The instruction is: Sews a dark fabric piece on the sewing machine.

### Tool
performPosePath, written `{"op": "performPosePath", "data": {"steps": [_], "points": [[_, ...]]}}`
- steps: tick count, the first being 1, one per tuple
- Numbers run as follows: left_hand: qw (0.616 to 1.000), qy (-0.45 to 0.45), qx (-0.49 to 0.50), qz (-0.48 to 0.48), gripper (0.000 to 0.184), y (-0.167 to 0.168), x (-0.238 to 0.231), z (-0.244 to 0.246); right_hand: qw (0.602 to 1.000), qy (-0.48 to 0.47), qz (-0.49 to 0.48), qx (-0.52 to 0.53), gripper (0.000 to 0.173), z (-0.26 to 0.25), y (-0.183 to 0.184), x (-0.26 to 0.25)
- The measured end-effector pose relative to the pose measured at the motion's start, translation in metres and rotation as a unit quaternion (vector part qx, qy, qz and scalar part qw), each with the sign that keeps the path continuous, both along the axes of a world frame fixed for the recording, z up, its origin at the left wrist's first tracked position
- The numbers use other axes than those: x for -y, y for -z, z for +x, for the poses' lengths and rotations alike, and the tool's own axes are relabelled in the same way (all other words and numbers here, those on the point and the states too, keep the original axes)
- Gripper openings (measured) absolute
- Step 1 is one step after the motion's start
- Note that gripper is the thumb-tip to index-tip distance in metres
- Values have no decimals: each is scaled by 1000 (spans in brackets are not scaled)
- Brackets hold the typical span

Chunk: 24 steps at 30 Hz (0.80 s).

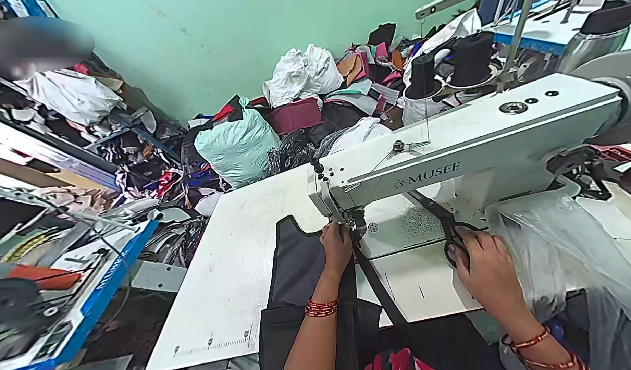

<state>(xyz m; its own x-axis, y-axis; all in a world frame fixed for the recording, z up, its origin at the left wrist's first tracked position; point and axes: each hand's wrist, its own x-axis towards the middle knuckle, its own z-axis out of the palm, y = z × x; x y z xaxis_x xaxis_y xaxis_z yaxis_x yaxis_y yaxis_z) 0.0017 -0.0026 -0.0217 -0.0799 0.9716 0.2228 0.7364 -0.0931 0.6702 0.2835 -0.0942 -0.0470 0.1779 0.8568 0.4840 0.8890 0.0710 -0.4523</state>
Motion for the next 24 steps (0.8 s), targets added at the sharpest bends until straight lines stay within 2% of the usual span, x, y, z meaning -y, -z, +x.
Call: {"op": "performPosePath", "data": {"steps": [24], "points": [[1000, -10, -14, -21, 27, -6, 1, 4, 1000, 0, -1, -4, 40, 0, 0, 0]]}}
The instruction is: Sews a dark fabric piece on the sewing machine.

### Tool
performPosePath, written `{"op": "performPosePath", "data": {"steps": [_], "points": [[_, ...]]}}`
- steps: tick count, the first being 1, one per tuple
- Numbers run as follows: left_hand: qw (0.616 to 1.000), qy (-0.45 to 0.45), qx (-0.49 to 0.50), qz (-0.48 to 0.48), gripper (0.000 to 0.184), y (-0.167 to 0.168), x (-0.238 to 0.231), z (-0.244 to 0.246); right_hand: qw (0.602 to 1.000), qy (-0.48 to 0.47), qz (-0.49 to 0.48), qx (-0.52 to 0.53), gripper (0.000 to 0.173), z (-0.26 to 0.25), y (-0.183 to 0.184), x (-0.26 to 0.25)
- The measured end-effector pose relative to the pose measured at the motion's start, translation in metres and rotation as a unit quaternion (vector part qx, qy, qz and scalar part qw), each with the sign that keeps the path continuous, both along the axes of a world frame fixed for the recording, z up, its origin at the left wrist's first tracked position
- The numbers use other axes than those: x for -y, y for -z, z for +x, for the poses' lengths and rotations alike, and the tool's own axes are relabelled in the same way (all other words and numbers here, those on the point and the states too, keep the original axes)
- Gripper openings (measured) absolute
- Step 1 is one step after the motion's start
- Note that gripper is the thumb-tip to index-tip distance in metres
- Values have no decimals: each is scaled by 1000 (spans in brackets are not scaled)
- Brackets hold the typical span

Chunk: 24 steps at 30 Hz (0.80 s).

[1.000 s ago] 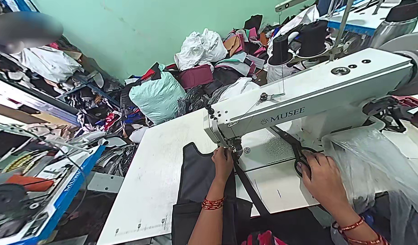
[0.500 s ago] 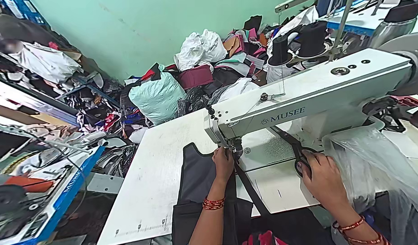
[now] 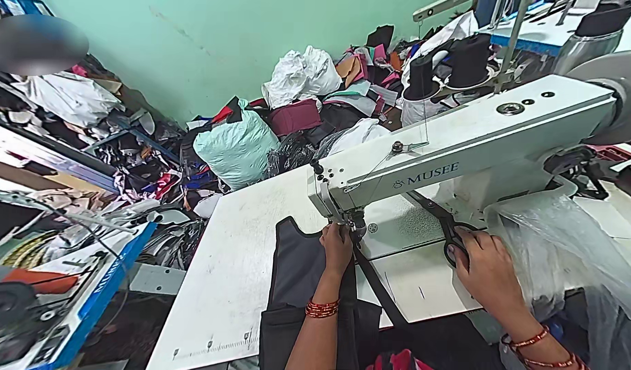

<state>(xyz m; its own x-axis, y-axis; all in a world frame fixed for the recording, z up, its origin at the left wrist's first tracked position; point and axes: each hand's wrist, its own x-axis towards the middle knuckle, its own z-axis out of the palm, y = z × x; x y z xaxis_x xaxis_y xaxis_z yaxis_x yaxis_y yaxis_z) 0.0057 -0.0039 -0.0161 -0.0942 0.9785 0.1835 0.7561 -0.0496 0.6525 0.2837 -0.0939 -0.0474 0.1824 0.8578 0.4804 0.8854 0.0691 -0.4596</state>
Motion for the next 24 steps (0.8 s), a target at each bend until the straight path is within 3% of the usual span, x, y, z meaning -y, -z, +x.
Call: {"op": "performPosePath", "data": {"steps": [24], "points": [[1000, 5, 0, 1, 27, 4, -2, -2, 1000, 3, -10, 3, 40, 0, 0, 1]]}}
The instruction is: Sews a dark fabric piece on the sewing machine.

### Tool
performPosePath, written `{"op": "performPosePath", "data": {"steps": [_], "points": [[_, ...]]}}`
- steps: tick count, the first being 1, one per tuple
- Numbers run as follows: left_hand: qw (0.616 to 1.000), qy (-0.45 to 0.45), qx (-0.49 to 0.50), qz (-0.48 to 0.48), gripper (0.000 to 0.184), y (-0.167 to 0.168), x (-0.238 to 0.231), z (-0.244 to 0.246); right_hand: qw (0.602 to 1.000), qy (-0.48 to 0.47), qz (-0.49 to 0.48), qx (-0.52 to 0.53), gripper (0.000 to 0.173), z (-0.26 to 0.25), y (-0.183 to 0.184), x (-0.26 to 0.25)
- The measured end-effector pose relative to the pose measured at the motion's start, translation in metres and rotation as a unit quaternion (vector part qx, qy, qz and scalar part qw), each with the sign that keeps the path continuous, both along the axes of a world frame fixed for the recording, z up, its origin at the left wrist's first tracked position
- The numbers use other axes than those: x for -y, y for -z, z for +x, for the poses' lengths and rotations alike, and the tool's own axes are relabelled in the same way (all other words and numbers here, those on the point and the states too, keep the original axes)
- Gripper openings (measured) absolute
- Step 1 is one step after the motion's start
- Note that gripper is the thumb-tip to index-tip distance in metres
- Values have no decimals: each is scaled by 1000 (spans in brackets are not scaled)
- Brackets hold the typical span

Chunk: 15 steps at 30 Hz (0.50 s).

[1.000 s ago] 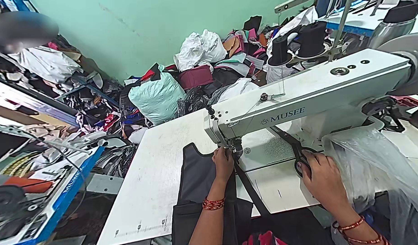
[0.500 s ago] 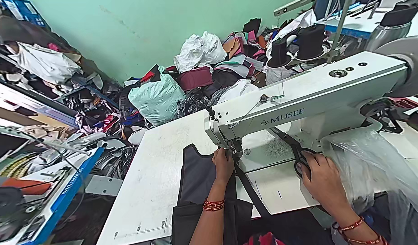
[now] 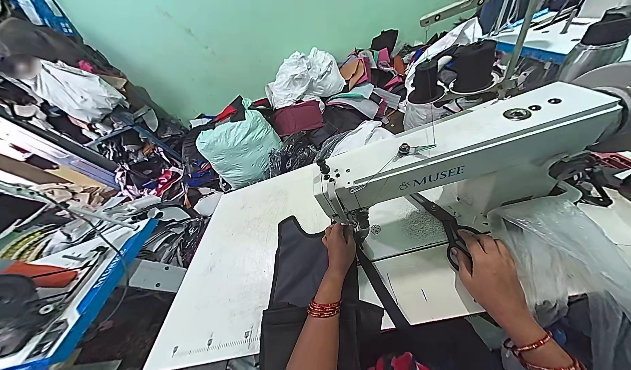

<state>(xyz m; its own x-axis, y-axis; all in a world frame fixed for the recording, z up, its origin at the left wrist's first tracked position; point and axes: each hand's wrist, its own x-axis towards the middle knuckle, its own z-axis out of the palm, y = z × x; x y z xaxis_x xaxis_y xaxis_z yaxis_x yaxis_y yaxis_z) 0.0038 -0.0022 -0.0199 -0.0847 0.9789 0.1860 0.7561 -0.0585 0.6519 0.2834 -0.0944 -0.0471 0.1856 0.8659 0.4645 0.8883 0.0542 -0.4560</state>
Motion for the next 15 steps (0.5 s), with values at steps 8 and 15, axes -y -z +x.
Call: {"op": "performPosePath", "data": {"steps": [8, 15], "points": [[1000, 4, 9, 9, 26, 0, 1, 0, 997, 15, 72, -39, 42, -3, -5, 1], [1000, 7, 17, 5, 26, 1, -1, -1, 971, -164, -96, -146, 28, -50, -47, -29]]}}
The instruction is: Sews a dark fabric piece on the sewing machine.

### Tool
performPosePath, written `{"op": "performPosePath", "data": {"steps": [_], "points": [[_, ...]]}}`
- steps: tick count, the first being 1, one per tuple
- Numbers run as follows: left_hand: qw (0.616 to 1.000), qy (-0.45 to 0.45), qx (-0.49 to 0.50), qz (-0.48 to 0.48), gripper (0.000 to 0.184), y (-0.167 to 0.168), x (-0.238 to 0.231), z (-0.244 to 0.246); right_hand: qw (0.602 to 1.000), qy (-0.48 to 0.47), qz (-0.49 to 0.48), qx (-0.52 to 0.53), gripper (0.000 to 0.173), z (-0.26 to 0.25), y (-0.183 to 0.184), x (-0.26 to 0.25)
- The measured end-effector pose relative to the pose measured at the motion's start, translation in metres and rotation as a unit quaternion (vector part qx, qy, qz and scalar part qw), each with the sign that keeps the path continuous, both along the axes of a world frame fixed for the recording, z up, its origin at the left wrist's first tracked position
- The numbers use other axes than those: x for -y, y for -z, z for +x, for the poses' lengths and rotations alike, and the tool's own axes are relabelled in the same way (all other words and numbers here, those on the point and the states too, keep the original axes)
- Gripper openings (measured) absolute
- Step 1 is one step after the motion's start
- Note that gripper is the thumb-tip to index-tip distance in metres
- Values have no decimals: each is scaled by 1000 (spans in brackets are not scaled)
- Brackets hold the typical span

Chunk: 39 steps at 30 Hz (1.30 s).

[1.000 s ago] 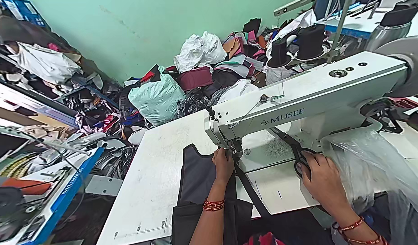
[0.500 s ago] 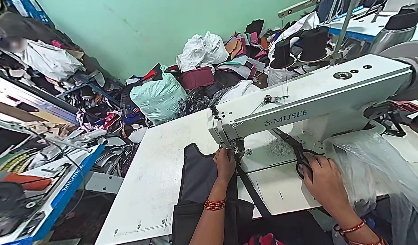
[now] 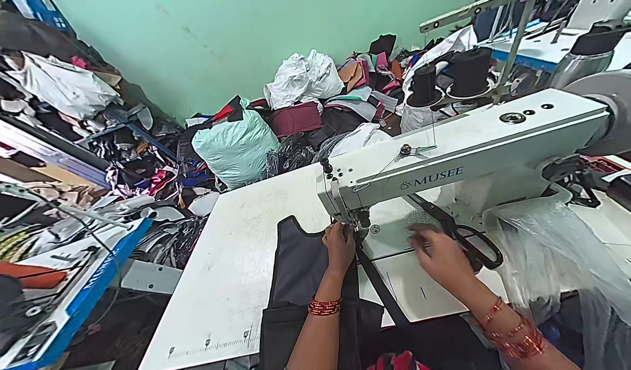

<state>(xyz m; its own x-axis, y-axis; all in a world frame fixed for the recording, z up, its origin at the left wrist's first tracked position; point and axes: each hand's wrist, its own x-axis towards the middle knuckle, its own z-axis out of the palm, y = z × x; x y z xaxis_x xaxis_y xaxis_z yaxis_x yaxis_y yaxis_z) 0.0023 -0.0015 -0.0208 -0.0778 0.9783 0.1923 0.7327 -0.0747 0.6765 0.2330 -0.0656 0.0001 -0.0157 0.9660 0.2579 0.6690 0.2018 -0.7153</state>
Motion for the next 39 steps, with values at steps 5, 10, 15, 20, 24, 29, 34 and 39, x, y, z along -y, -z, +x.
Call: {"op": "performPosePath", "data": {"steps": [5, 10, 15, 20, 24, 29, 34, 39], "points": [[1000, 0, -1, -2, 27, -2, 1, 0, 971, -155, -174, -60, 29, -53, -27, -58], [1000, -1, 5, 0, 26, -2, 2, 1, 966, -162, -202, -8, 27, -80, -20, -83], [1000, 0, 5, -20, 27, -6, 2, 1, 976, -131, -172, -24, 31, -84, -7, -80], [1000, 1, 2, -16, 27, -5, 1, 1, 980, -125, -152, -19, 31, -87, -4, -79], [1000, 1, 3, -11, 26, -7, 2, 1, 981, -121, -150, 3, 32, -90, -3, -79], [1000, -2, 0, -12, 26, -6, 2, 1, 981, -120, -152, 19, 33, -91, -6, -79], [1000, -3, 1, -22, 26, -7, 1, 1, 981, -109, -156, 35, 33, -92, -11, -75], [1000, -2, 9, -11, 26, -6, 2, 0, 982, -104, -155, 38, 34, -95, -11, -75]]}}
